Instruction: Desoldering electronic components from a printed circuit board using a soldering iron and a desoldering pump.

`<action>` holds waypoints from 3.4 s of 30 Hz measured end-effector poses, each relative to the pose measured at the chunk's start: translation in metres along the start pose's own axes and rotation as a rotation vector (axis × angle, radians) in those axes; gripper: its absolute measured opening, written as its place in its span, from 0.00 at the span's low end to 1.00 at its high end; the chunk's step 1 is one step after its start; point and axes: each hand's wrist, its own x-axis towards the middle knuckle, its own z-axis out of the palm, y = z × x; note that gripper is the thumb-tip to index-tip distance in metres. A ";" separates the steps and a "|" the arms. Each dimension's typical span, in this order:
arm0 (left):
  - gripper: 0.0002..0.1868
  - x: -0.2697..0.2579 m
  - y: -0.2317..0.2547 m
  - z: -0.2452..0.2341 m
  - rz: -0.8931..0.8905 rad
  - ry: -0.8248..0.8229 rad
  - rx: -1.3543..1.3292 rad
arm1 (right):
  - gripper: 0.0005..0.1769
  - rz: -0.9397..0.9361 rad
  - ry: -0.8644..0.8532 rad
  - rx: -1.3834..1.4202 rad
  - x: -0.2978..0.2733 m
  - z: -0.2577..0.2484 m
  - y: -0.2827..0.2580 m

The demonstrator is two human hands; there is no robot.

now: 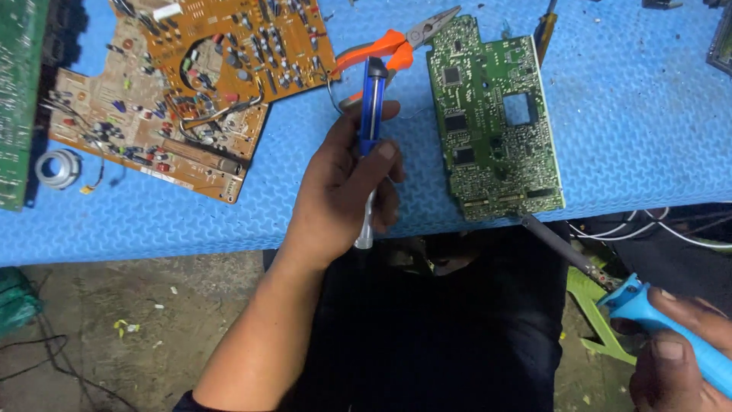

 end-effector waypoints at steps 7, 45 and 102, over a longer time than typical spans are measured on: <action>0.24 -0.008 0.006 -0.002 -0.057 0.007 0.055 | 0.25 -0.243 -0.003 -0.339 -0.001 -0.008 -0.002; 0.26 -0.006 0.006 -0.008 -0.050 -0.080 0.063 | 0.22 -0.431 -0.165 -0.299 0.037 -0.007 -0.009; 0.13 0.057 0.027 0.078 0.307 -0.111 -0.553 | 0.23 -0.603 -0.357 -0.109 0.078 -0.011 -0.057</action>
